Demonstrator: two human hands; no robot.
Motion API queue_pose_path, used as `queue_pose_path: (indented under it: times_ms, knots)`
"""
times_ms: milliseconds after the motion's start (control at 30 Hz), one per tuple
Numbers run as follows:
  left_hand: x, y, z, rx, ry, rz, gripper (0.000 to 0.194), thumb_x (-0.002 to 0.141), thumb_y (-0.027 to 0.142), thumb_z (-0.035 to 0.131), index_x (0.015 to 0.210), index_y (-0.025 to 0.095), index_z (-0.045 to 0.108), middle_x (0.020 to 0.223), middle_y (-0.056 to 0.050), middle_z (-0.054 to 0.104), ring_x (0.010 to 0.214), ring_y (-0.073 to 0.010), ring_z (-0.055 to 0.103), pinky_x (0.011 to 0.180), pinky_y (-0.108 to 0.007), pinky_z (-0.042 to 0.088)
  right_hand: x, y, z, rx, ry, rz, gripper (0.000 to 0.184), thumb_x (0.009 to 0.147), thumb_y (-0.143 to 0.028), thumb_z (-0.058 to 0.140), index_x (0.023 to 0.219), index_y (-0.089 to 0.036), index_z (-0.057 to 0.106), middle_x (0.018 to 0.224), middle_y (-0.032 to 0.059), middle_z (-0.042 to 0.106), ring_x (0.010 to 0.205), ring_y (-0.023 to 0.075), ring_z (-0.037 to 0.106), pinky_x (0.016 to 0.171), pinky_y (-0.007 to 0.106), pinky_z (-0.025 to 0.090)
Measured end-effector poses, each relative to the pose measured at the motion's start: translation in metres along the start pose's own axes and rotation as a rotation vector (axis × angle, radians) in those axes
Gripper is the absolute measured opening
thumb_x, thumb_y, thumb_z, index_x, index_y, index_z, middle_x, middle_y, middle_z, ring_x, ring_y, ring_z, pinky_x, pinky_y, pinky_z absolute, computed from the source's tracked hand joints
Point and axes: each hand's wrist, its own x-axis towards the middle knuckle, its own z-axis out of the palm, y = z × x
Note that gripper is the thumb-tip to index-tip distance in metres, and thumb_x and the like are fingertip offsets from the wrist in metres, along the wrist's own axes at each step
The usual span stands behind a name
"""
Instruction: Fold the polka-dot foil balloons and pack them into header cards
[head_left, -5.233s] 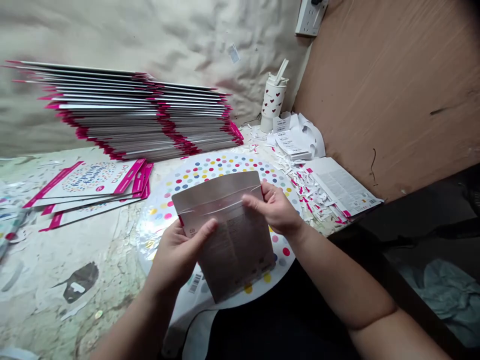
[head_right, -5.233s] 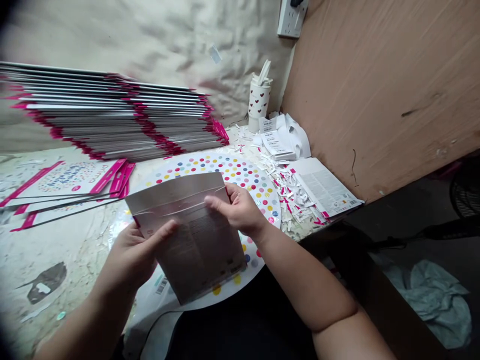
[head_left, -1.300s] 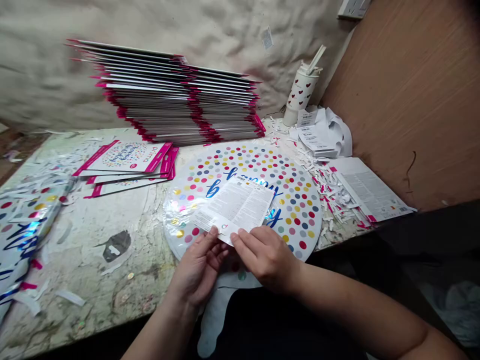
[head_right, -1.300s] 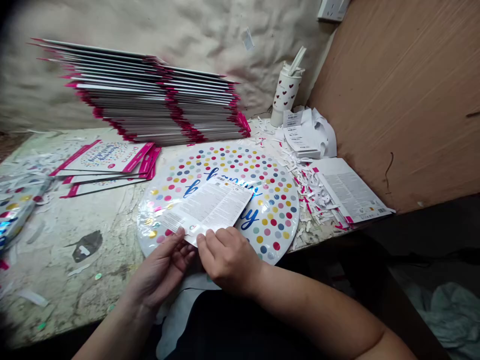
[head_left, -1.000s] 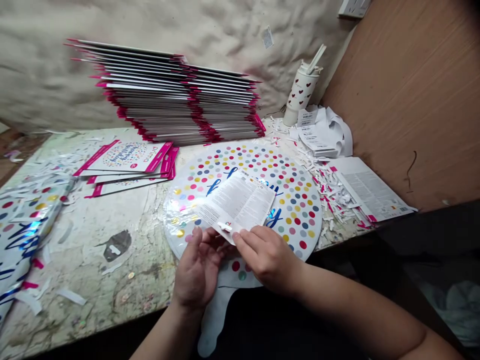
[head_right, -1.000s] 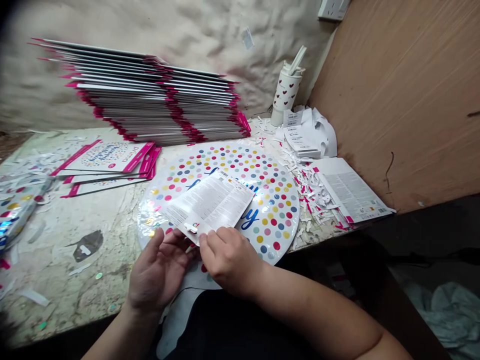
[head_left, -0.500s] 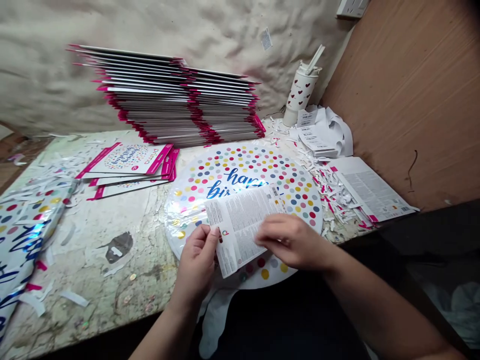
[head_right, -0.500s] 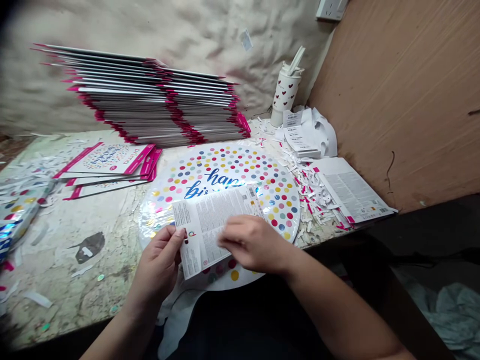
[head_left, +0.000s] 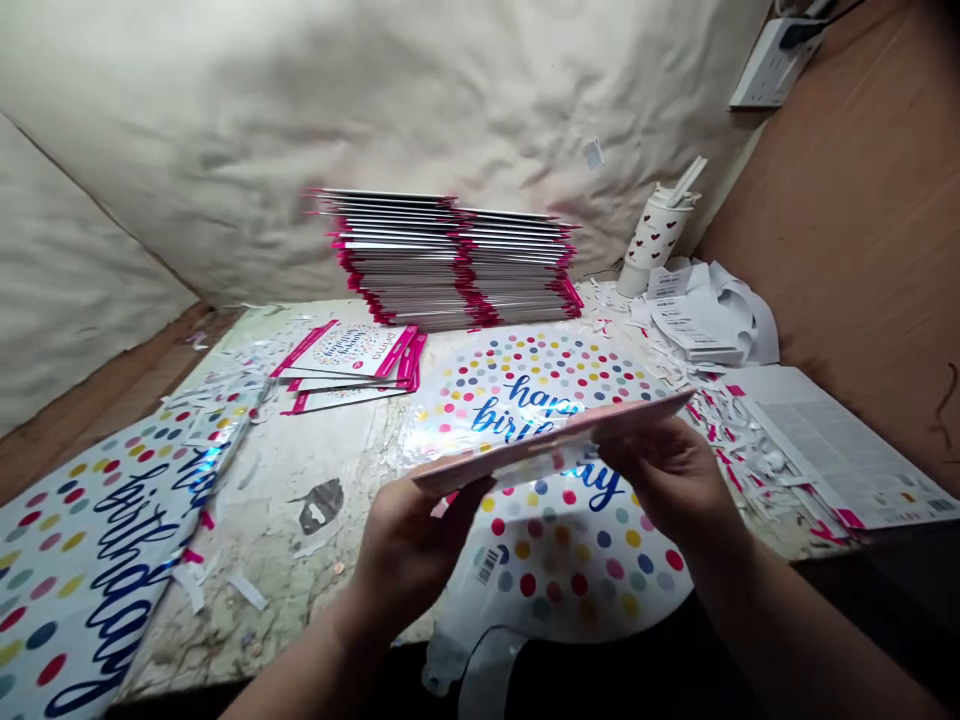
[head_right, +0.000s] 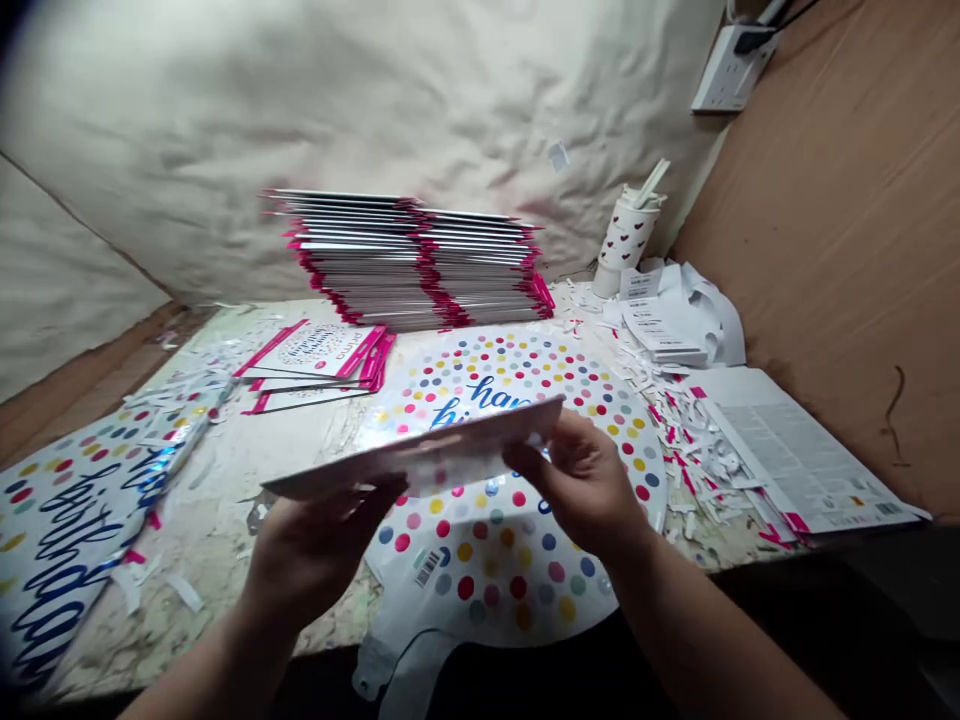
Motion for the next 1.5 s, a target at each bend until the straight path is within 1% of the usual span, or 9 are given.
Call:
queue_pose_path:
  times_ms: [100,267,400,667,800,933,1200,1367,1500]
  knots:
    - [0.006,-0.043,-0.047,0.472,0.152,0.338,0.042,0.075,0.011,0.061,0.115,0.023,0.06,0.112,-0.004,0.066,0.1,-0.0199,0.062,0.091,-0.034,0.049,0.003,0.017,0.0,-0.053,-0.027,0.081,0.032,0.078,-0.027,0.065,0.109,-0.024,0.058,0.104,0.0058,0.065,0.097,0.0198,0.061,0.086,0.036,0.05]
    - [0.042,-0.14,-0.107,1.016,-0.103,-0.1,0.037,0.086,0.012,0.033,0.111,0.013,0.06,0.12,-0.002,0.061,0.113,-0.019,0.054,0.098,-0.034,0.039,-0.009,0.039,-0.013,-0.242,-0.004,0.156,0.027,0.082,-0.03,0.059,0.107,-0.022,0.059,0.097,0.0051,0.065,0.092,0.0182,0.063,0.084,0.036,0.052]
    - [0.067,-0.173,-0.095,1.009,-0.22,-0.215,0.046,0.089,0.009,0.018,0.119,0.002,0.052,0.128,-0.011,0.054,0.123,-0.0278,0.043,0.101,-0.047,0.033,-0.025,0.048,-0.012,-0.488,-0.216,0.138,0.023,0.085,-0.029,0.053,0.106,-0.023,0.061,0.104,0.0061,0.064,0.096,0.0193,0.061,0.086,0.037,0.052]
    - [-0.04,-0.057,0.045,0.45,-0.814,0.256,0.049,0.08,0.038,0.052,0.123,0.015,0.052,0.129,-0.015,0.053,0.12,-0.0306,0.048,0.096,-0.045,0.042,-0.034,0.095,-0.023,-0.844,-0.286,0.067,0.034,0.085,-0.026,0.049,0.117,-0.021,0.057,0.131,0.0103,0.048,0.125,0.0247,0.041,0.103,0.048,0.036]
    - [-0.096,-0.018,0.076,0.488,-0.7,0.526,0.034,0.084,0.013,0.042,0.114,0.008,0.056,0.114,-0.016,0.063,0.103,-0.0281,0.059,0.086,-0.04,0.047,-0.033,0.096,-0.024,-0.822,-0.286,0.03,0.032,0.083,-0.024,0.051,0.114,-0.02,0.059,0.128,0.0104,0.051,0.124,0.0242,0.041,0.104,0.047,0.034]
    - [-0.092,-0.014,0.074,0.361,-0.718,0.423,0.028,0.083,0.006,0.037,0.09,0.011,0.064,0.084,-0.014,0.068,0.075,-0.0204,0.062,0.068,-0.032,0.05,-0.038,0.093,-0.024,-0.776,-0.289,0.023,0.029,0.081,-0.021,0.053,0.109,-0.019,0.062,0.125,0.0107,0.053,0.123,0.0239,0.043,0.104,0.047,0.033]
    - [-0.024,-0.028,0.075,-0.267,-0.802,-0.754,0.021,0.076,0.036,0.055,0.064,0.018,0.056,0.054,0.002,0.053,0.047,-0.0106,0.045,0.045,-0.019,0.031,-0.028,0.062,-0.023,-0.543,-0.534,0.085,0.025,0.088,-0.033,0.047,0.089,-0.019,0.068,0.095,0.0042,0.067,0.098,0.0167,0.059,0.093,0.033,0.041]
    - [-0.015,-0.029,0.067,-0.021,-0.714,-0.489,0.01,0.074,0.025,0.052,0.08,0.023,0.06,0.062,0.001,0.06,0.054,-0.0146,0.053,0.049,-0.022,0.037,-0.035,0.042,-0.001,-0.724,-0.741,0.141,0.014,0.08,-0.027,0.056,0.076,-0.017,0.066,0.073,0.0024,0.064,0.07,0.0152,0.058,0.064,0.025,0.043]
    - [-0.018,-0.036,-0.006,0.598,-0.727,-0.27,0.044,0.076,0.014,0.036,0.114,0.023,0.056,0.098,-0.008,0.067,0.084,-0.0238,0.062,0.074,-0.034,0.046,-0.041,0.047,-0.008,-0.596,-0.514,0.188,0.013,0.082,-0.019,0.05,0.076,-0.017,0.061,0.072,0.0012,0.061,0.067,0.0128,0.055,0.063,0.023,0.043]
